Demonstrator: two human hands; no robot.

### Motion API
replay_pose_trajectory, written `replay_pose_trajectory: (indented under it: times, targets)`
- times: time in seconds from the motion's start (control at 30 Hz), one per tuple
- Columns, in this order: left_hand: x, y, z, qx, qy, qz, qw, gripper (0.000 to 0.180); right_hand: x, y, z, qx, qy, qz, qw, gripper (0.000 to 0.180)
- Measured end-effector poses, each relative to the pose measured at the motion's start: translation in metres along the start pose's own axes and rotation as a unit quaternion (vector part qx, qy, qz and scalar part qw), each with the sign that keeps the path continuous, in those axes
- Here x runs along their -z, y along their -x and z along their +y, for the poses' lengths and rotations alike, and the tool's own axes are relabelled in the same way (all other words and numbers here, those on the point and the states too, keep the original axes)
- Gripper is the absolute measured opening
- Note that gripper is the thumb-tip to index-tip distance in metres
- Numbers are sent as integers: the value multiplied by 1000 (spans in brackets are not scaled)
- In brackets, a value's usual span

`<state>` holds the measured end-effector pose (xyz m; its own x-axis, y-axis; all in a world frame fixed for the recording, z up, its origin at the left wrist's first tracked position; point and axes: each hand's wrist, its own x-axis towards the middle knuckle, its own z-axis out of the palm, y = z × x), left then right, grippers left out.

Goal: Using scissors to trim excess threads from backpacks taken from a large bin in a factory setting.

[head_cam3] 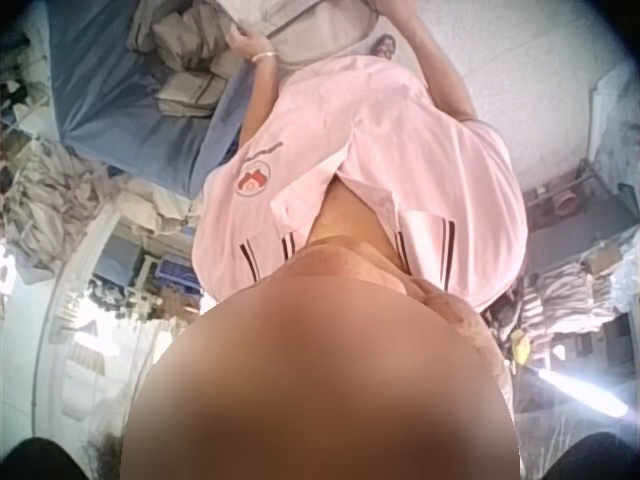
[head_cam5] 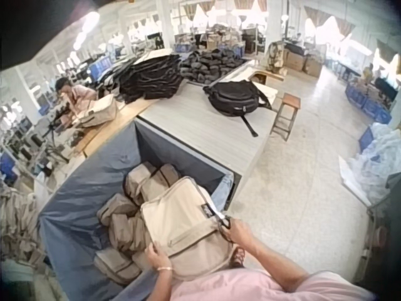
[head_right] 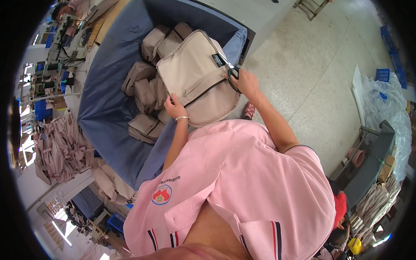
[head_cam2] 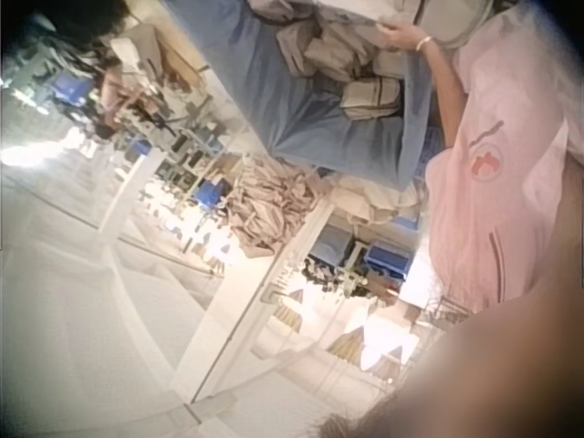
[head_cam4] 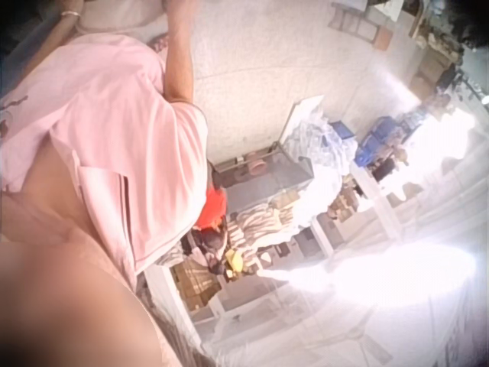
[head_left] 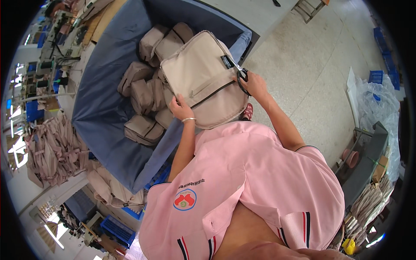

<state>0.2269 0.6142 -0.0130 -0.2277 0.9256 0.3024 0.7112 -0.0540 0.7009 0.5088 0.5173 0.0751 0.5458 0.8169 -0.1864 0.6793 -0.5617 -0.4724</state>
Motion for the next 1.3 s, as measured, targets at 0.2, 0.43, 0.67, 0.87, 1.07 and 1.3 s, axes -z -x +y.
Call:
replay_pose_trajectory:
  times: [0.2, 0.43, 0.67, 0.87, 1.07, 1.3]
  targets:
    - [1, 0, -1, 19, -1, 2, 1000, 42, 2, -3, -1, 22, 21, -1, 1000, 70]
    - [6, 3, 7, 116, 50, -41, 991, 37, -8, -2, 4, 4, 10, 0, 1000, 73]
    - [2, 13, -24, 359, 326, -47, 873, 25, -33, -2, 19, -13, -50, -5, 999, 69]
    - [24, 13, 25, 231, 290, 33, 928, 23, -55, -8, 48, -17, -179, 91, 979, 71]
    - [119, -34, 118, -27, 171, -35, 984, 18, -44, -12, 87, -26, -289, 120, 949, 50]
    - [218, -115, 203, -436, -29, -136, 889, 7, 43, -1, 40, -7, -456, 139, 879, 32]
